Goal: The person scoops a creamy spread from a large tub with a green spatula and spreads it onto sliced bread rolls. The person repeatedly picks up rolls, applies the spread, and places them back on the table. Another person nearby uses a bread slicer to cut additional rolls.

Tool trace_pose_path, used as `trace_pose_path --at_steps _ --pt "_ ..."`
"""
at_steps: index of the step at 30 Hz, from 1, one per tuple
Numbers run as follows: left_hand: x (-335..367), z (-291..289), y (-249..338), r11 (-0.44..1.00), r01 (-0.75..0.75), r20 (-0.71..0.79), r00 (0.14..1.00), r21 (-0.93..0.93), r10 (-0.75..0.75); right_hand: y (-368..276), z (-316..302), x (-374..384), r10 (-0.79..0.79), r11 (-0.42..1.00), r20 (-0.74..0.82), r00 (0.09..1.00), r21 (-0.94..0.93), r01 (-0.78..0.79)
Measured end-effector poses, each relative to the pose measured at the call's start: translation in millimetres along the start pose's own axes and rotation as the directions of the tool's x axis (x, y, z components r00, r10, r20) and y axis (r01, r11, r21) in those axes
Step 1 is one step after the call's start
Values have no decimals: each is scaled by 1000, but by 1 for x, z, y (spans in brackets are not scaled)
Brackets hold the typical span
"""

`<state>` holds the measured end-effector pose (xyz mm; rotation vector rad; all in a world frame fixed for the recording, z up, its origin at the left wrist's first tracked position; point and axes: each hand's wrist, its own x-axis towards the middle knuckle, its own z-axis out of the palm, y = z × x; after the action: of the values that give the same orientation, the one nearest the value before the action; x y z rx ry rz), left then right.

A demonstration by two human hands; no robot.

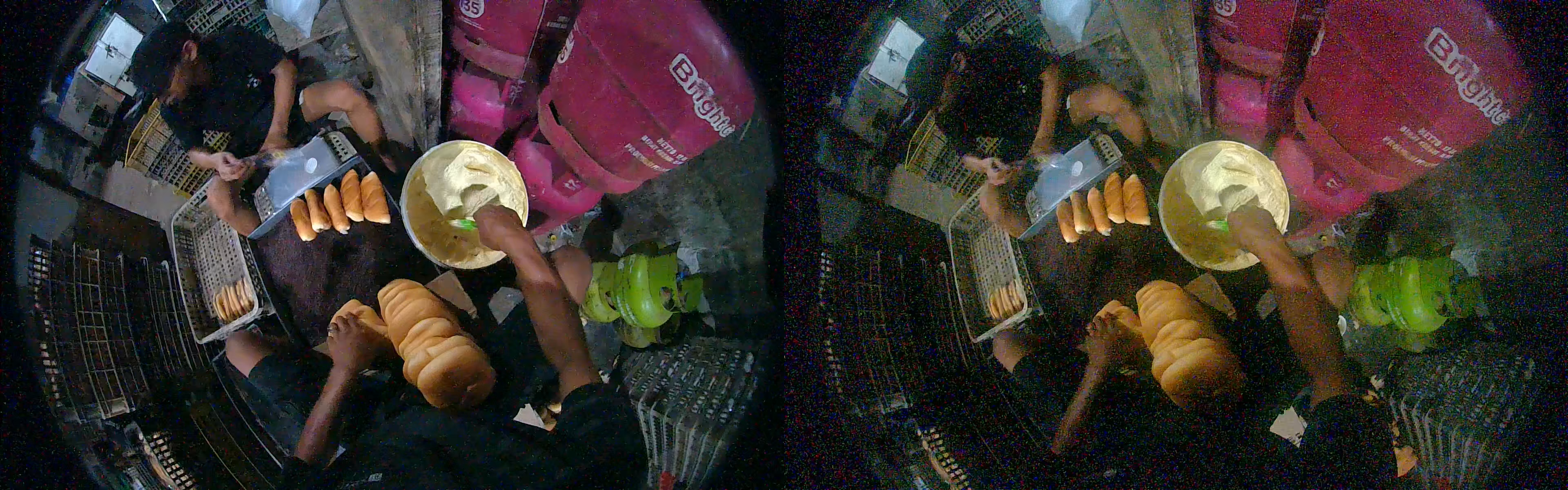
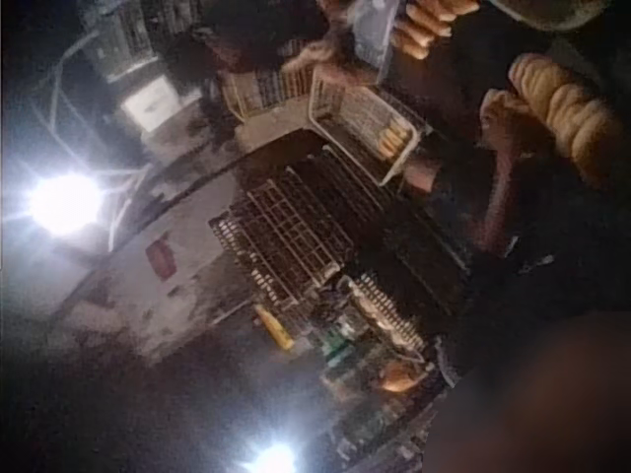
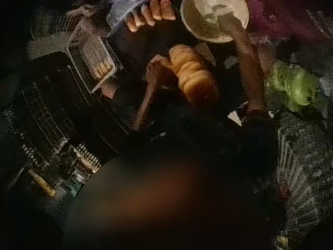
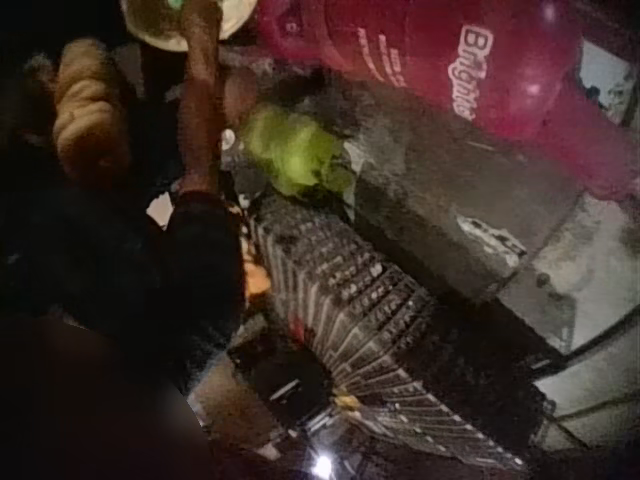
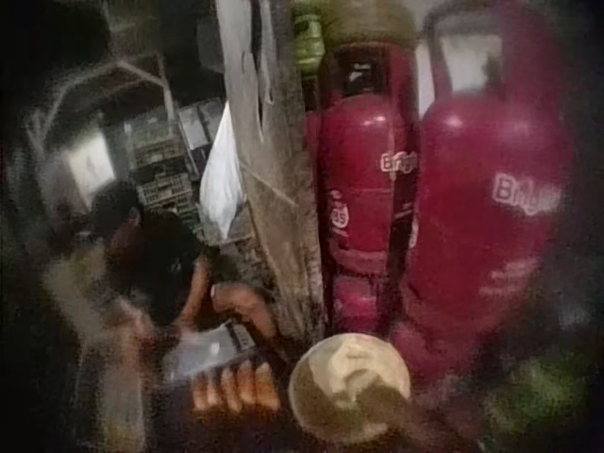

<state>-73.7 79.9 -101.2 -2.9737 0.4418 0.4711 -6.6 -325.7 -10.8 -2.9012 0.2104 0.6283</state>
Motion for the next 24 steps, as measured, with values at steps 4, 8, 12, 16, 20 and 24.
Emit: trace_pose_path --at_steps 4,8,12,16,20,24 --pt "-25 -28 35 979 -156 -213 969 -128 126 -10 21 6 100 995 18 995 12 -101" --pt "-39 -1 26 976 -209 -102 974 -53 203 -5 78 39 -65 998 6 998 11 64" --pt "-29 -5 36 818 -123 160 954 -562 254 82 139 80 -299 946 152 942 -80 314" --pt "-17 -38 -14 674 60 143 987 -737 68 15 28 29 -198 979 204 959 97 181" --pt "14 -121 -50 -380 47 -31 980 -924 198 21 -1 0 -252 894 185 950 419 155" --pt "68 -118 -27 -795 119 -68 978 -595 197 8 -4 -7 -315 638 212 925 769 41"
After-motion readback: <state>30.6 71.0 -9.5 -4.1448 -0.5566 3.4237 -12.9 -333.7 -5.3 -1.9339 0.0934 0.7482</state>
